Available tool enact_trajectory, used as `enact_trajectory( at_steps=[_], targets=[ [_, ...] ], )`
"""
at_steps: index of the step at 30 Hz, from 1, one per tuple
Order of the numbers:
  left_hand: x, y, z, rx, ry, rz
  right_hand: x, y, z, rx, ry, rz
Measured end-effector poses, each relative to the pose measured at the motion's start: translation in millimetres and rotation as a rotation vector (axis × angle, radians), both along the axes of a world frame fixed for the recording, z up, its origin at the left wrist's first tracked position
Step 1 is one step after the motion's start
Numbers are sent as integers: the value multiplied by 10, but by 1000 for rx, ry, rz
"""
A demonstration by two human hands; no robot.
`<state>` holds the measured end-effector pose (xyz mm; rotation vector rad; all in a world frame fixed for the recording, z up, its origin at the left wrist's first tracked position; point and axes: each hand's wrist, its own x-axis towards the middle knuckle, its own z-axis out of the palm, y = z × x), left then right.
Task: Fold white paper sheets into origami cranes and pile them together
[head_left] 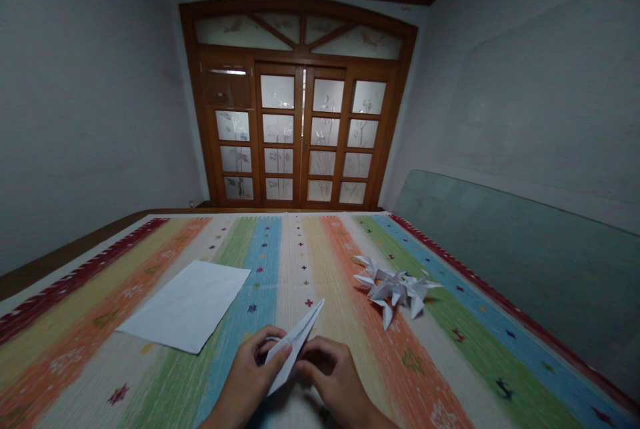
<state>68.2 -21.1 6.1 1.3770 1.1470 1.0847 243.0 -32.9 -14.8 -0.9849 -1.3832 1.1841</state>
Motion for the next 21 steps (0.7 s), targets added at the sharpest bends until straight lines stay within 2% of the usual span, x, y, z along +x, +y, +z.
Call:
enact_trajectory(
  at_steps=[6, 12, 16, 21],
  targets=[
    [31, -54, 13, 72, -48, 42, -28, -57, 69, 37, -65, -14],
    [39, -59, -20, 29, -118, 57, -40, -36, 69, 125, -97, -77],
    [35, -50, -52, -33, -144, 49, -41, 11, 12, 21, 5, -78],
    [32, -49, -21, -120, -115, 34, -47, 43, -9, -112, 198, -110]
  ],
)
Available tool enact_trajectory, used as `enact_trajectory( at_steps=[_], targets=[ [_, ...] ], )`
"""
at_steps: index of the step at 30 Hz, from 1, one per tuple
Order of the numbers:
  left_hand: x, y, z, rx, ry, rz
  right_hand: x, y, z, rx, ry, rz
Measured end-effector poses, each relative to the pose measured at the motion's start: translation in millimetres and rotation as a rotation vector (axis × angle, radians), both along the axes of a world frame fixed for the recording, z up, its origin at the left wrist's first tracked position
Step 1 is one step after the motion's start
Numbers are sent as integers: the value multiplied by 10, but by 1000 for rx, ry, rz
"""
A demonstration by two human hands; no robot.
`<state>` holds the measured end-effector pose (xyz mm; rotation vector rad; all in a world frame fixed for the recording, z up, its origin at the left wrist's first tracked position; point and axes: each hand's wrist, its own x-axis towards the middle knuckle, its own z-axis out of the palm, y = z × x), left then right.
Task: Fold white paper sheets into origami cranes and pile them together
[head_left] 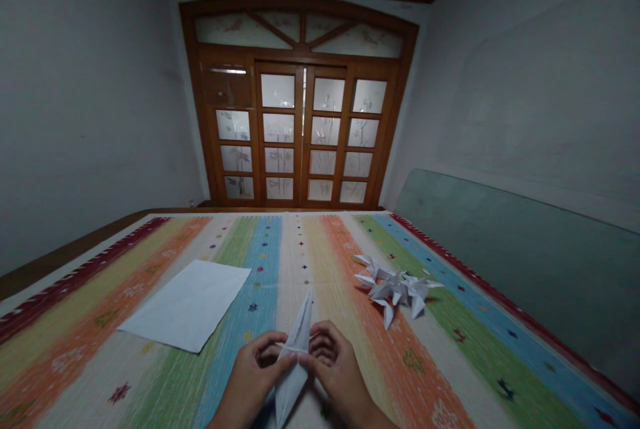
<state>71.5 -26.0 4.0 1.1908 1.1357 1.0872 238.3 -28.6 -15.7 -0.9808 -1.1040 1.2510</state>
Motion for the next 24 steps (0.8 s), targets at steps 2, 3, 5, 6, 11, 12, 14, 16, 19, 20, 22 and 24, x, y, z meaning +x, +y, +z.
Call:
enact_trajectory(
  at_steps=[2, 3, 5, 6, 11, 12, 14, 16, 19, 20, 22, 24],
  targets=[
    [3, -4, 17, -14, 11, -14, 4, 9, 5, -24, 42, -12],
    [4, -5, 22, -19, 10, -25, 7, 12, 8, -29, 44, -10],
    [4, -7, 27, -31, -2, -52, 12, 14, 13, -22, 23, 0],
    [2, -5, 27, -38, -9, -62, 14, 12, 14, -15, 9, 5],
    [-13, 36, -28, -42, -17, -100, 20, 19, 5, 3, -23, 6],
    [-17, 48, -51, -40, -20, -108, 24, 27, 5, 4, -20, -1],
    [-23, 67, -101, -30, -35, -123, 37, 48, 14, 15, -5, -24],
    [-28, 70, -138, 2, -61, -134, 54, 66, 32, 32, 6, -33],
    [-35, 40, -132, 65, -100, -145, 81, 78, 54, 52, -20, -21],
    [-38, 25, -115, 83, -101, -150, 88, 77, 56, 59, -37, -19],
    [-40, 1, -75, 122, -71, -165, 96, 74, 46, 72, -60, -27],
    [-39, -11, -45, 150, -47, -168, 96, 72, 26, 60, -49, -31]
  ],
)
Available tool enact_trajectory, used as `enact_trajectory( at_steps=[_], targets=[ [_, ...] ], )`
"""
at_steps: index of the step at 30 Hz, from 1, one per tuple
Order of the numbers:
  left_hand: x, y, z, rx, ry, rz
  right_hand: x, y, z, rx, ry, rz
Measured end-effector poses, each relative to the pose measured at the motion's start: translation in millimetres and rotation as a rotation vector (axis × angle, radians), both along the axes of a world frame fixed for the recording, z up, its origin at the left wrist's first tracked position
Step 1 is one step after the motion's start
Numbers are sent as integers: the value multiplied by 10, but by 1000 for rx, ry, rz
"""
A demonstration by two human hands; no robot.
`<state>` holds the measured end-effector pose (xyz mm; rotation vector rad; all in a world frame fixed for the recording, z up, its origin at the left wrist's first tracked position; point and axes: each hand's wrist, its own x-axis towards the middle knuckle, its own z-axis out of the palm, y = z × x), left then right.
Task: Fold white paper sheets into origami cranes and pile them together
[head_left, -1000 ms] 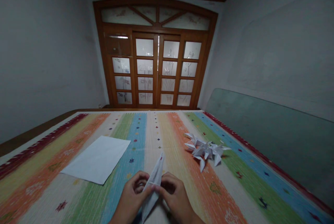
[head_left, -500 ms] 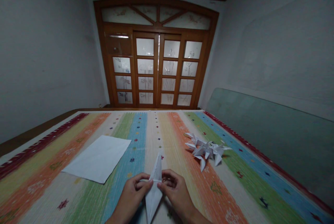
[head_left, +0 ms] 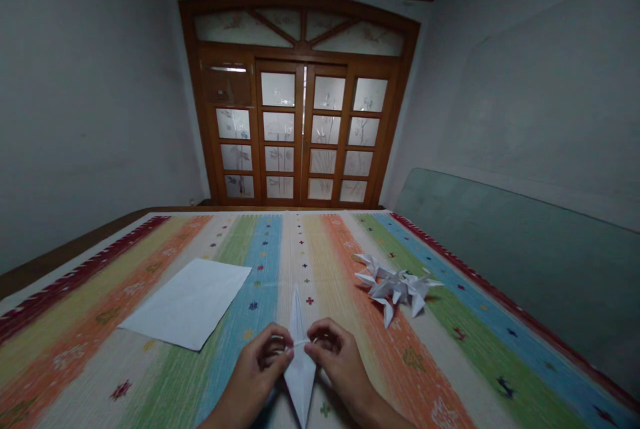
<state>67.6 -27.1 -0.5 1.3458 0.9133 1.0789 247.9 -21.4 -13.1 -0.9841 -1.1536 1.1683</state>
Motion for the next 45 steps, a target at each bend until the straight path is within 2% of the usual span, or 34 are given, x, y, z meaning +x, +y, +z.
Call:
enact_trajectory(
  at_steps=[4, 7, 14, 21, 30, 36, 41, 45],
  targets=[
    [13, -4, 9, -48, -35, 22, -9, 1, -44, -46, 54, 21],
    [14, -3, 7, -56, -33, 39, -9, -3, -55, -21, 39, 31],
    [-6, 26, -22, -63, -45, 41, -5, -37, 9, -36, 23, 35],
    [6, 29, -41, -71, -54, 45, -5, -54, 24, 46, -31, 58],
    [3, 5, 22, 18, -4, 112, 2, -36, -11, 67, -79, 60],
    [9, -22, 12, 19, 87, 87, 6, -53, -40, 57, -184, 1],
    [29, -44, -26, 91, 150, 163, -16, -105, 9, 105, -254, -35],
    [52, -96, 48, 121, 193, 196, -20, -148, 80, 154, -302, -19]
  ],
)
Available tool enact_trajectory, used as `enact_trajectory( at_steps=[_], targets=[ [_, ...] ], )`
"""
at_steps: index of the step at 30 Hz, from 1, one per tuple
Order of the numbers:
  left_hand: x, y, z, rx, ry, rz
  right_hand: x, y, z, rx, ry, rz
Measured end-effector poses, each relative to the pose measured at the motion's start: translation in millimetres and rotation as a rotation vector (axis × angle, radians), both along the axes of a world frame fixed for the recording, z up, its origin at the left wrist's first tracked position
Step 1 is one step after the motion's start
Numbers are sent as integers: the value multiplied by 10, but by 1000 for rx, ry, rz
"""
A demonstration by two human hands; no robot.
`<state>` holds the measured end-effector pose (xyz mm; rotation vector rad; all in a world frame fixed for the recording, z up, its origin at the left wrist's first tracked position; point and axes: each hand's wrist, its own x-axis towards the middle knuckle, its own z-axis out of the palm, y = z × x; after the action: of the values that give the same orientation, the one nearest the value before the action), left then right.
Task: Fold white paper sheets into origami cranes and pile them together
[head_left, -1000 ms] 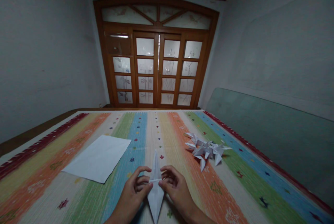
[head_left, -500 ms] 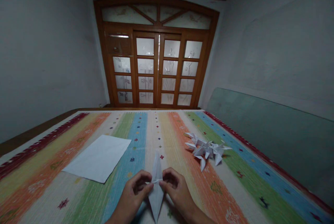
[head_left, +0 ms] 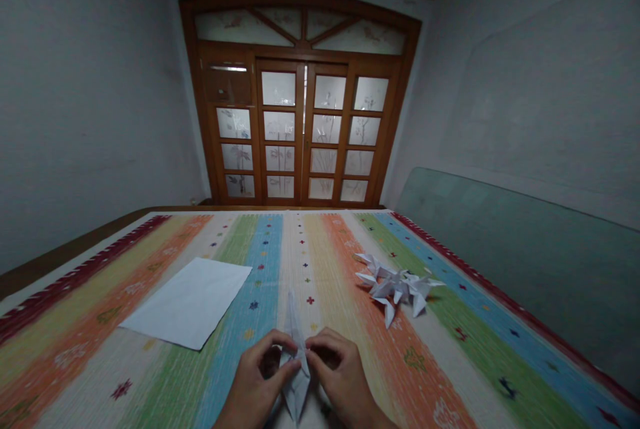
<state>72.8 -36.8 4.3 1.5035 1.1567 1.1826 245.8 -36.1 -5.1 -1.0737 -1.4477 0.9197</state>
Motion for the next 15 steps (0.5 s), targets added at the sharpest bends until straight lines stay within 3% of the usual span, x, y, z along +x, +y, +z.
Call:
enact_trajectory(
  at_steps=[5, 9, 15],
  targets=[
    [7, -62, 89, 68, 28, 18, -12, -25, 40, 33, 9, 63],
    [3, -81, 69, 96, 21, 54, -27, -28, 26, 27, -8, 32],
    [5, -46, -10, -61, -184, 6, -15, -4, -16, -62, 55, 15]
  ],
)
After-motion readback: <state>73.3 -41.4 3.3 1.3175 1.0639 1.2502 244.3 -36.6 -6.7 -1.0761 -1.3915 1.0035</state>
